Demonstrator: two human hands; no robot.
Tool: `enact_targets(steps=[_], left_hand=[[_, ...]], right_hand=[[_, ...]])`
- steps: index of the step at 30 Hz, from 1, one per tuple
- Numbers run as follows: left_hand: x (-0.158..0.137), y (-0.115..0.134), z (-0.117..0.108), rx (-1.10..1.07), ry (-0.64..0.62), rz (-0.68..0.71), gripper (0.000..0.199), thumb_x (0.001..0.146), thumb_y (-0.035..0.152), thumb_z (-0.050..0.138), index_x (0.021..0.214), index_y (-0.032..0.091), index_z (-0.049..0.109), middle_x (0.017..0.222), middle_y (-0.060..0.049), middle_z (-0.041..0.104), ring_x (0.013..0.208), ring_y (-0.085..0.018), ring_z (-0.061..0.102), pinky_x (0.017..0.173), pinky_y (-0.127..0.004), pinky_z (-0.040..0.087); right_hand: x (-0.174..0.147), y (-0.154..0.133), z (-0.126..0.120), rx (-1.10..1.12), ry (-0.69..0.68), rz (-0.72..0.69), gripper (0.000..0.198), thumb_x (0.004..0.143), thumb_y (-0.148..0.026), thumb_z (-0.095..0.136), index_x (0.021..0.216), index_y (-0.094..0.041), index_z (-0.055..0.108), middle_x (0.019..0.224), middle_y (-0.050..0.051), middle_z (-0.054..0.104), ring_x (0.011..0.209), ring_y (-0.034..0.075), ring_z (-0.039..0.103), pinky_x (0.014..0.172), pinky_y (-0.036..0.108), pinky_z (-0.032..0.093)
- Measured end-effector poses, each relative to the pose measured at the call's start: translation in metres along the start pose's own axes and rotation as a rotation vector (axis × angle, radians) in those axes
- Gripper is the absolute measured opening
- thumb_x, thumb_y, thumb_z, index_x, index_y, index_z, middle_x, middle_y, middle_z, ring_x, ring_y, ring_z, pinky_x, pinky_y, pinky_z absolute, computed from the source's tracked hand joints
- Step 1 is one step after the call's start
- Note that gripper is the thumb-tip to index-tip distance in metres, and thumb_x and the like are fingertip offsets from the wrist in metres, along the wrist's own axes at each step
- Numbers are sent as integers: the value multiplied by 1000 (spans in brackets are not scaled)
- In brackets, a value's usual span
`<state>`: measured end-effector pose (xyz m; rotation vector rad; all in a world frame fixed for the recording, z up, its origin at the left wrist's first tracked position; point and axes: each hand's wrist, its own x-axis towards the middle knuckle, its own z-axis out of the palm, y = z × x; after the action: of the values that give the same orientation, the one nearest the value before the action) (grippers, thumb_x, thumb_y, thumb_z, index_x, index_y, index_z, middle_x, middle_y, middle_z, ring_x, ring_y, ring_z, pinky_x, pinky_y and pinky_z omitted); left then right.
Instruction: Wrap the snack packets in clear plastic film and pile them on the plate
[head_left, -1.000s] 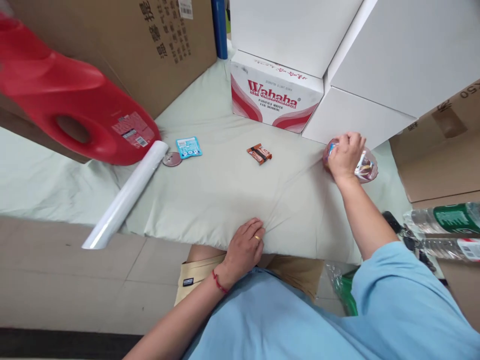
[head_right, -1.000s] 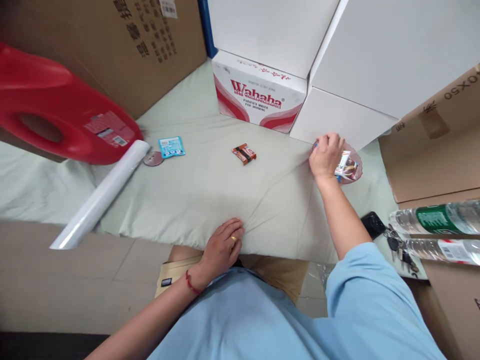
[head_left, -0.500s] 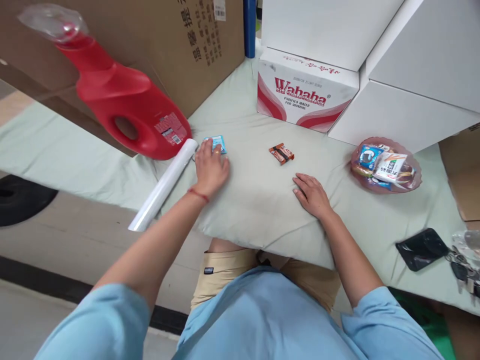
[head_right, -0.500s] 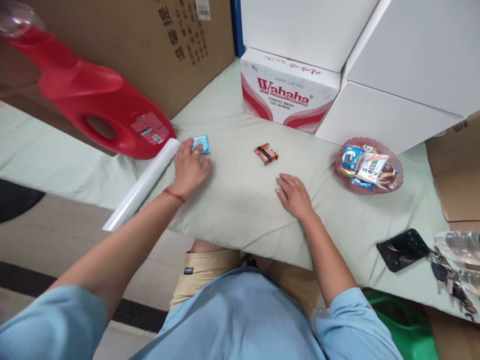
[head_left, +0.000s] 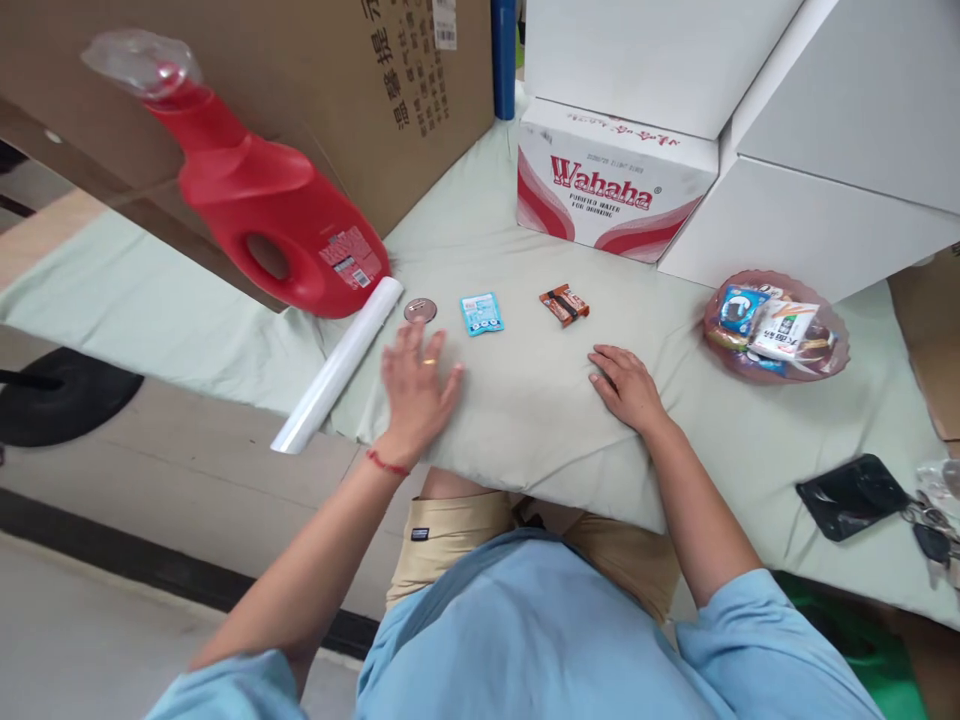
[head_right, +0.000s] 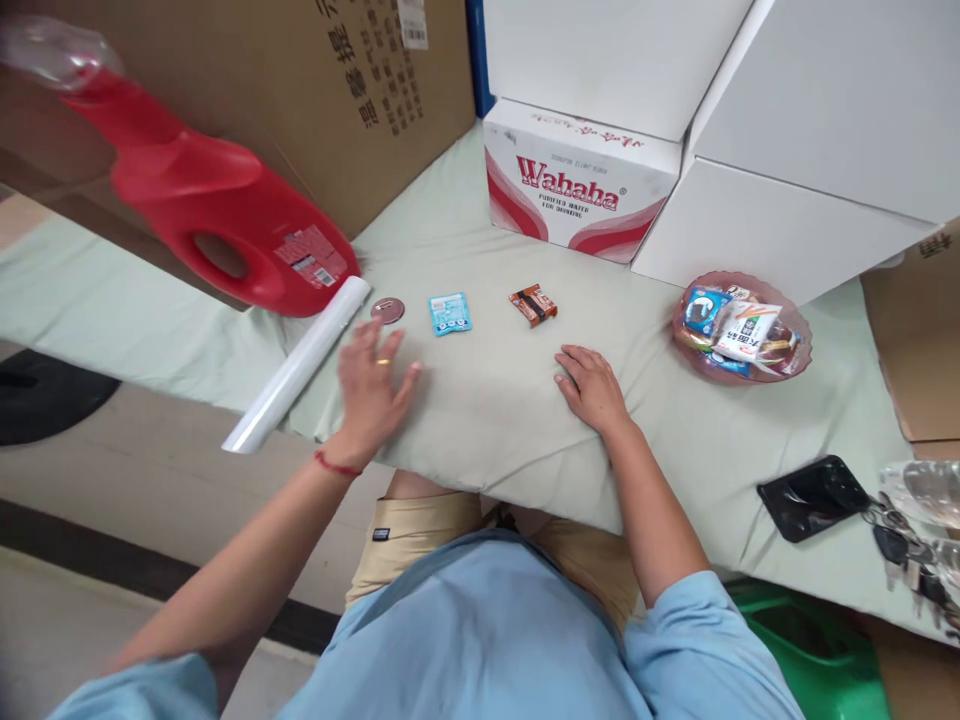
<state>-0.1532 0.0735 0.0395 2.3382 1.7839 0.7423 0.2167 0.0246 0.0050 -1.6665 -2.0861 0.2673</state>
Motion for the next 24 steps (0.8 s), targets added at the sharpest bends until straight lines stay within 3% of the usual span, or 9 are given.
enact_targets(steps=[2, 4, 5, 7, 10, 14, 17, 21, 24], left_hand=[[-16, -30, -23, 55, 154, -145, 55, 104, 43, 48, 150, 15, 53, 167, -23, 40, 160, -39, 30, 127, -62, 26], [-26, -61, -44, 153, 251, -299, 53, 103, 44, 47, 145, 12, 55, 161, -24, 45, 157, -45, 33, 125, -69, 26], [-28, -75, -53, 197, 204, -355, 55, 103, 46, 47, 145, 12, 54, 160, -24, 47, 155, -48, 35, 122, -72, 27], [-28, -96, -66, 280, -2, -473, 55, 99, 48, 49, 138, 10, 58, 144, -26, 59, 140, -51, 51, 111, -71, 42], [-22, -109, -79, 368, -303, -474, 50, 95, 49, 51, 125, 11, 63, 125, -25, 67, 117, -46, 65, 92, -58, 54], [-31, -98, -96, 307, -467, -509, 44, 88, 57, 58, 109, 18, 62, 96, -14, 73, 91, -36, 72, 75, -43, 55], [-63, -77, -105, 88, -494, -498, 43, 84, 61, 59, 100, 22, 59, 83, -6, 70, 81, -30, 71, 72, -39, 54], [-114, -41, -103, -156, -331, -485, 55, 79, 65, 62, 110, 20, 62, 92, -6, 71, 85, -29, 71, 75, -39, 56], [-134, -12, -96, -378, -302, -451, 56, 89, 66, 56, 121, 20, 65, 99, -8, 72, 92, -28, 70, 80, -39, 57]], right_hand=[[0, 0, 0, 8, 6, 0, 46, 106, -44, 48, 142, -24, 68, 152, 12, 63, 141, 34, 56, 121, 59, 43], [0, 1, 0, 21, 4, 5, 45, 106, -43, 49, 142, -25, 68, 152, 12, 63, 140, 34, 56, 120, 59, 43], [0, 1, -1, 26, 2, 8, 45, 105, -43, 49, 142, -25, 68, 152, 12, 63, 140, 34, 56, 120, 60, 44], [0, 2, -2, 32, 4, 13, 45, 105, -42, 50, 141, -25, 69, 151, 12, 64, 139, 35, 56, 118, 60, 45], [0, 3, -2, 34, 21, 6, 44, 105, -43, 49, 138, -25, 71, 148, 12, 66, 138, 34, 58, 117, 59, 46], [-1, 1, -1, 30, 53, -5, 44, 106, -44, 47, 135, -24, 73, 145, 13, 68, 136, 35, 60, 117, 59, 47], [-1, 0, 2, 51, 74, 0, 44, 105, -44, 48, 132, -23, 74, 143, 14, 69, 135, 36, 60, 117, 61, 46], [2, -2, -2, 164, 94, 68, 36, 99, -45, 56, 120, -26, 78, 139, 13, 72, 132, 36, 62, 116, 62, 45], [3, -15, -12, 347, 163, 269, 33, 95, -50, 59, 106, -25, 78, 120, 12, 78, 114, 32, 69, 108, 57, 52]])
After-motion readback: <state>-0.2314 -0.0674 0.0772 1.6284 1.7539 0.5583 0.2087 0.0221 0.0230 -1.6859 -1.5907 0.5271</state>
